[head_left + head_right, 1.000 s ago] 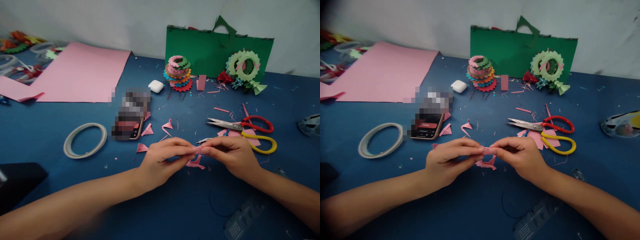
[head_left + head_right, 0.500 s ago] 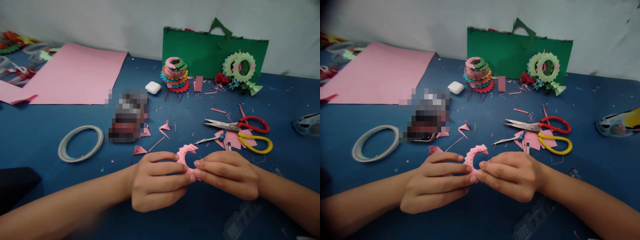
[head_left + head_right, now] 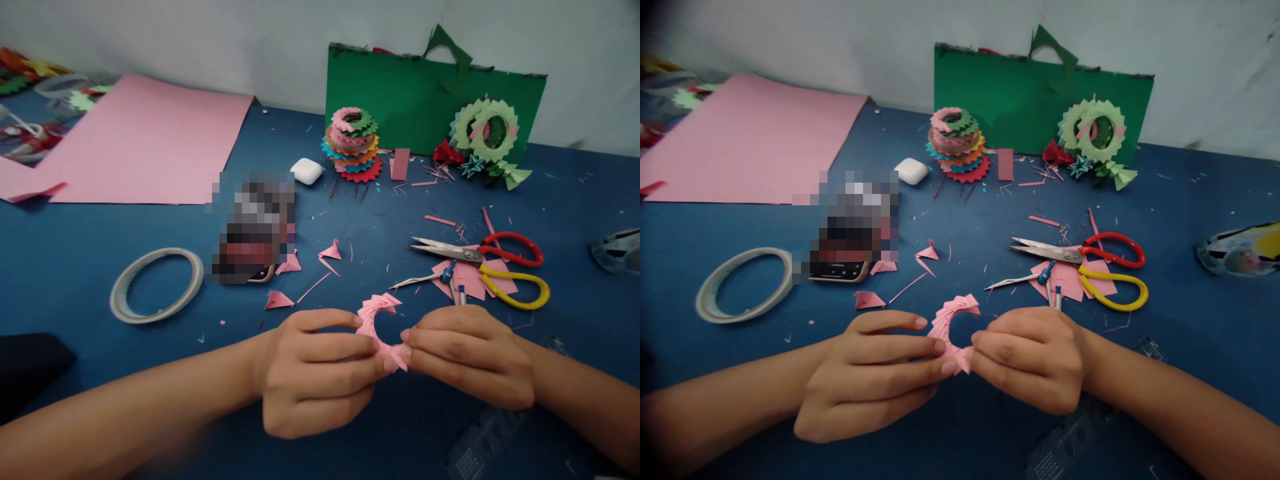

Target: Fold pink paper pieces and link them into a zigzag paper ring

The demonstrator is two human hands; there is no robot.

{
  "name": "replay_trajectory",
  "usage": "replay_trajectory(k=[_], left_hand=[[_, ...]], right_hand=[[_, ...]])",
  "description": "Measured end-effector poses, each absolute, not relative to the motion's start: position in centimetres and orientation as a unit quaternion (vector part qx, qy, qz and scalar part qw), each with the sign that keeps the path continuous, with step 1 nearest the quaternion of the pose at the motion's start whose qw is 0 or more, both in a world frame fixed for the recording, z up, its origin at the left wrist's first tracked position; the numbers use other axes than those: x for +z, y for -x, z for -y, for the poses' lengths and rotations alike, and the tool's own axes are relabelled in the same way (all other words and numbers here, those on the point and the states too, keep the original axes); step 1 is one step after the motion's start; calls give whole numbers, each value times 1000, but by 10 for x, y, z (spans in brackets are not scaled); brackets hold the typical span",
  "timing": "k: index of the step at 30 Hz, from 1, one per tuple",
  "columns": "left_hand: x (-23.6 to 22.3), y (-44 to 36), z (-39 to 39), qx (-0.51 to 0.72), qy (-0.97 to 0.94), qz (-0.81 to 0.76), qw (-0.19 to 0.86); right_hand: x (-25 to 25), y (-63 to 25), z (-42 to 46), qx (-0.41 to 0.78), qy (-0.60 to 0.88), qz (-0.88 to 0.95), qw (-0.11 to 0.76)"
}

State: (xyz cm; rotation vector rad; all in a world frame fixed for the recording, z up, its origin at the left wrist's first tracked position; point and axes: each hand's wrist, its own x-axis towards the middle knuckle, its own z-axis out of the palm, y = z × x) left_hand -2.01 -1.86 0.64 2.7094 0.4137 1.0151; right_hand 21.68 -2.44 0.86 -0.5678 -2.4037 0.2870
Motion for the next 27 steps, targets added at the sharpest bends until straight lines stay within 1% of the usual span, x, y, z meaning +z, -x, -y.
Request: replay_trajectory(k=[2,6,9,12,15,21,24,27], left_hand=[[9,23,12,327,-938,-96,61],[12,22,11,333,-927,-149,91],[16,17,9,327,-919,-189,111],[21,13,6,281,-916,-234,167],[25,12,6,237,-921,-229,209],[26,13,11,198,-931,-226,205],[27,13,13,206,-930,-226,203],[27,13,15,218,-925,-245,192]], right_hand=[[13,-220,19,91,179,934,297],[17,-224,12,62,135,952,268],[15,-225,11,23,131,953,272],[11,-224,13,-15,109,955,274],[9,-220,15,-30,103,949,296],[11,-212,11,-33,69,949,307],[11,-211,9,-34,63,944,322],[10,-212,9,-39,69,946,313]])
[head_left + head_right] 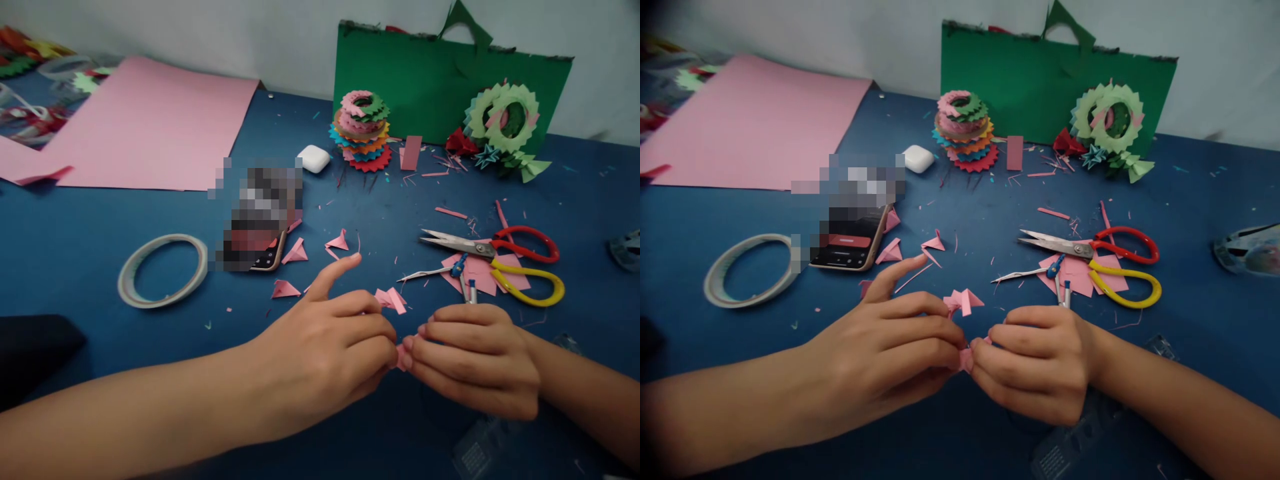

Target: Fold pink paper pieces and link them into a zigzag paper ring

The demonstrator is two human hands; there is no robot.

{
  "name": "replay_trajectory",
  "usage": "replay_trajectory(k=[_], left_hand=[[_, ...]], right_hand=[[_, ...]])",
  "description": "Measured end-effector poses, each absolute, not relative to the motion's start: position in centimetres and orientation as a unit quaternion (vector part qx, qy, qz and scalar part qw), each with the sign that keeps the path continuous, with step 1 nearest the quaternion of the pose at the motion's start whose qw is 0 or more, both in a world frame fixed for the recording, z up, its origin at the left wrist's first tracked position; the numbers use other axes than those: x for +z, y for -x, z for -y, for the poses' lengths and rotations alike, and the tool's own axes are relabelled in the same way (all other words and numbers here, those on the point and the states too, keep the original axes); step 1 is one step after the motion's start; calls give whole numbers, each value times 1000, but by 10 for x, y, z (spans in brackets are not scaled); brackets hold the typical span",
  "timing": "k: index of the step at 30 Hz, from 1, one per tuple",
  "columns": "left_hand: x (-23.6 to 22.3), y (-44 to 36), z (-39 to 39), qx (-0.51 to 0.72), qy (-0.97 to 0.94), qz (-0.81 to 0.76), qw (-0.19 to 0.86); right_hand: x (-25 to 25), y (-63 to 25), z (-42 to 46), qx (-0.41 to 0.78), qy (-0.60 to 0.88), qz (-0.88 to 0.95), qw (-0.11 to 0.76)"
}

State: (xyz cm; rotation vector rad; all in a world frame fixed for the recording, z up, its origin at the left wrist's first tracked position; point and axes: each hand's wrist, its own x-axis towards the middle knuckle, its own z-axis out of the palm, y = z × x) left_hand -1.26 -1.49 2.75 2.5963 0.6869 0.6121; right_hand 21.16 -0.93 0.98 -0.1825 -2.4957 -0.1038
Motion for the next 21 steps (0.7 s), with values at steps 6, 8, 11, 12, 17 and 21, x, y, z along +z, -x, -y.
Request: replay_trajectory(k=[6,8,11,12,17,21], left_hand=[[26,13,15,217,-929,-241,181],[27,14,14,223,-929,-236,176],[27,15,14,223,-932,-235,165],[28,16,14,224,-932,-233,163],[28,17,16,232,-931,-233,159],[28,17,17,246,-926,-242,150]], right_hand=[[5,-212,10,-52,57,943,324],[5,-211,10,-46,60,942,327],[7,-211,9,-38,71,945,317],[8,-211,9,-37,72,945,316],[6,-210,8,-22,75,943,322],[7,-208,10,-6,95,938,332]])
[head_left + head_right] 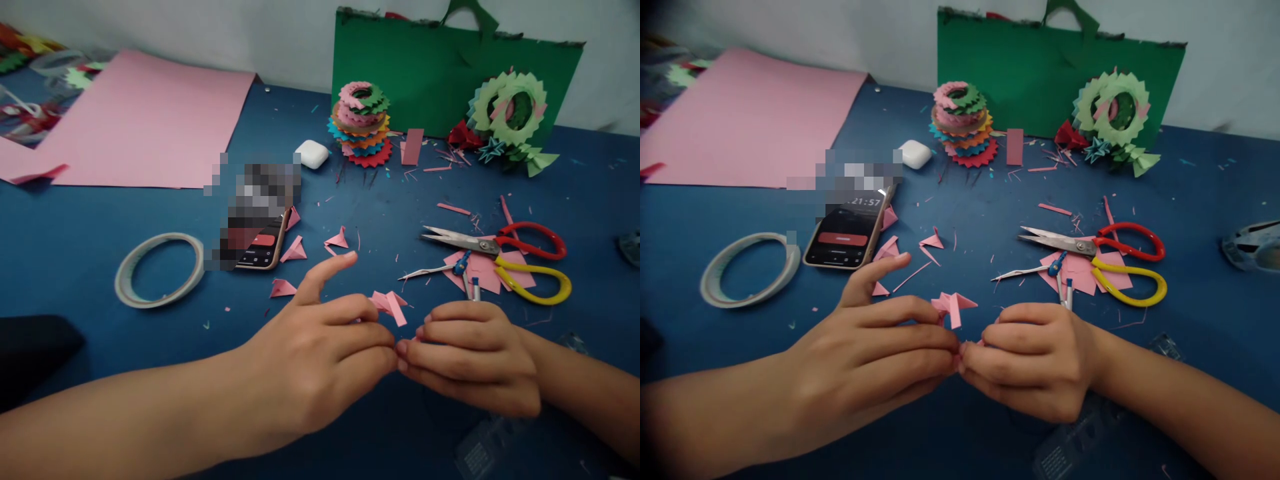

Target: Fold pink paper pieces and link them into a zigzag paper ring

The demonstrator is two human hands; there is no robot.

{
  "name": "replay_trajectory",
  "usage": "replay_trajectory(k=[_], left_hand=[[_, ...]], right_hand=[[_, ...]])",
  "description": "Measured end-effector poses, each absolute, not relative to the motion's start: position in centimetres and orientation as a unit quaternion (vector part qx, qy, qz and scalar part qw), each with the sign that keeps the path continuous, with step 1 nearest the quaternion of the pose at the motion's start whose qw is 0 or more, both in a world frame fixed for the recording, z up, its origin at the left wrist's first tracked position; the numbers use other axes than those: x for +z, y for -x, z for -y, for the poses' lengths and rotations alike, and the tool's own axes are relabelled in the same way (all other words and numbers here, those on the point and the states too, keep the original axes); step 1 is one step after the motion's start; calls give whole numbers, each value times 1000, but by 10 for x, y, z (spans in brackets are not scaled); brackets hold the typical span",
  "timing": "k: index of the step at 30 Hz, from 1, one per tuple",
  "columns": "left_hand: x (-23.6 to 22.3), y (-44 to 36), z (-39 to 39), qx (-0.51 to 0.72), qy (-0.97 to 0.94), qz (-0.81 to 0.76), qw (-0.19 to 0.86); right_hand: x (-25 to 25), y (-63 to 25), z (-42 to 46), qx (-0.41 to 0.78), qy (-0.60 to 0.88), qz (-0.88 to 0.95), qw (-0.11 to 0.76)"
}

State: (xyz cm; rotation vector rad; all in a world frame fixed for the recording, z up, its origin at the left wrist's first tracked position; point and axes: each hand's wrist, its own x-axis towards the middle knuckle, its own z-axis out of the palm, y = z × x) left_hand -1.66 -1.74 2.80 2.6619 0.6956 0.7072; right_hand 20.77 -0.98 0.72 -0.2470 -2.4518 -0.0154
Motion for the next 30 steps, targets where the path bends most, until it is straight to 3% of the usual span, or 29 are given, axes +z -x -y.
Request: replay_trajectory(k=[14,30], left_hand=[[35,17,12,262,-910,-257,191],[34,16,17,244,-908,-278,196]], right_hand=[[-1,-215,5,17,107,926,361],[3,-215,8,-74,78,936,335]])
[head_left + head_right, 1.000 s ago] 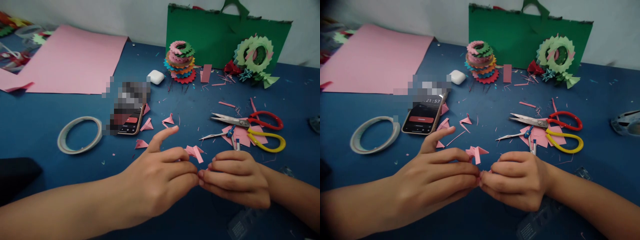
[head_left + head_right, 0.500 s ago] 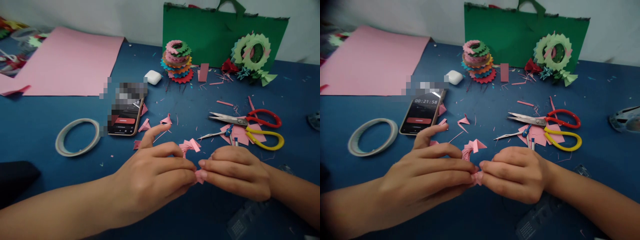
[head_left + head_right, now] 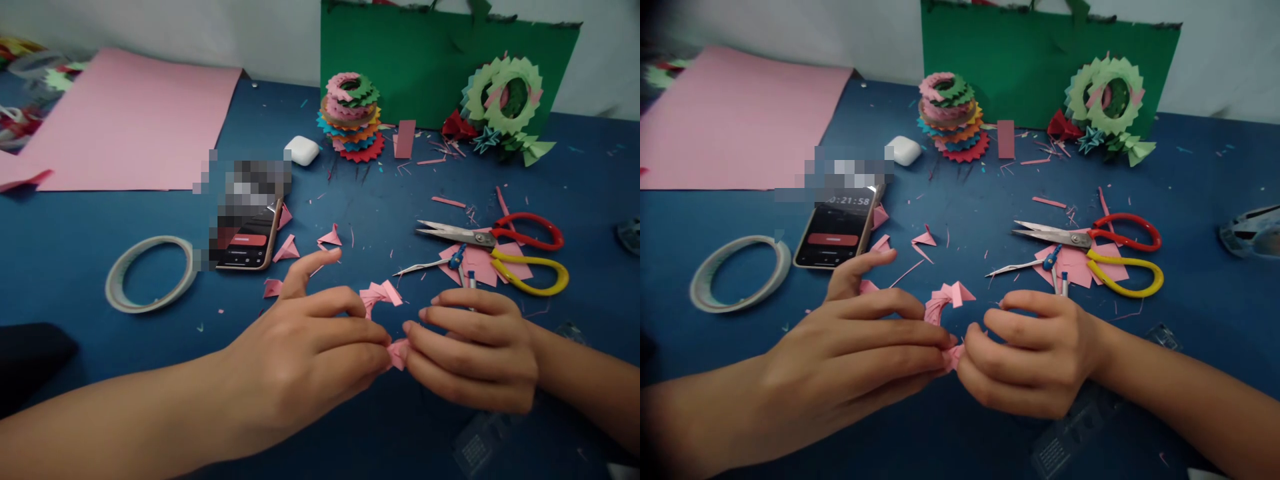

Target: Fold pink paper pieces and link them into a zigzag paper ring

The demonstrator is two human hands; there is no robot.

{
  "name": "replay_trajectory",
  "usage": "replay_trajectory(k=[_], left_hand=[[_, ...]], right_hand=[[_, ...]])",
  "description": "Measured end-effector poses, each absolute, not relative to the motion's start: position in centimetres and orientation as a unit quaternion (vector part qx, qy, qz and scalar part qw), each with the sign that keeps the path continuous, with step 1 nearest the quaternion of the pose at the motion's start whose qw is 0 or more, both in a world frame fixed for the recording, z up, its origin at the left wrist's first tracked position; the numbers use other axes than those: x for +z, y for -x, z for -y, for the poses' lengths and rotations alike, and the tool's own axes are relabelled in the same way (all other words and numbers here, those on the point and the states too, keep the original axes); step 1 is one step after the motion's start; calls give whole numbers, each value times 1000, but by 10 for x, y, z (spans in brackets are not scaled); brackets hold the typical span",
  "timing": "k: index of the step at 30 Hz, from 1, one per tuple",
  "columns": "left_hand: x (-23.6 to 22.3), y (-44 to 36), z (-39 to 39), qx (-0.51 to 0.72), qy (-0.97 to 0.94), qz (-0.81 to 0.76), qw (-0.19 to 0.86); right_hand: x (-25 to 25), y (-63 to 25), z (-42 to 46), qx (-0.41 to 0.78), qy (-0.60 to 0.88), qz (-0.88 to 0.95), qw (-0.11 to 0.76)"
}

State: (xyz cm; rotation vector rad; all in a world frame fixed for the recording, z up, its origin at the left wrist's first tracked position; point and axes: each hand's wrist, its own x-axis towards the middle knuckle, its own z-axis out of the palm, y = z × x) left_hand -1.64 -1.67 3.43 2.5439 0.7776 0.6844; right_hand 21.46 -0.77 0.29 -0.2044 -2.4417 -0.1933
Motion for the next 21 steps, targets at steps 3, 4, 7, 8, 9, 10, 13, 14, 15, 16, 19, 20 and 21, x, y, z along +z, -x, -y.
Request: replay_trajectory(k=[3,4,7,8,9,10,13,14,15,16,19,20,21], left_hand=[[34,15,15,250,-912,-264,190],[34,15,15,255,-913,-258,189],[32,16,15,255,-907,-268,199],[32,16,15,252,-905,-275,203],[31,16,16,249,-903,-281,208],[31,16,17,247,-902,-284,211],[30,15,19,246,-902,-281,215],[30,15,19,246,-902,-283,215],[30,15,19,245,-901,-286,217],[30,14,19,241,-900,-290,219],[30,14,18,223,-904,-286,226],[31,15,17,218,-908,-277,227],[31,15,17,216,-911,-269,227]], right_hand=[[6,-214,9,-92,79,940,320],[7,-214,10,-93,81,941,316],[8,-213,10,-84,81,942,314],[7,-213,9,-77,79,942,318],[7,-213,8,-70,76,941,322],[6,-212,8,-64,75,940,326],[3,-212,7,-55,73,940,327],[3,-211,7,-58,69,941,328],[2,-211,7,-62,63,941,328],[2,-211,7,-65,58,941,327],[2,-210,7,-74,48,944,319],[2,-210,8,-74,48,945,316],[2,-210,8,-75,49,945,315]])
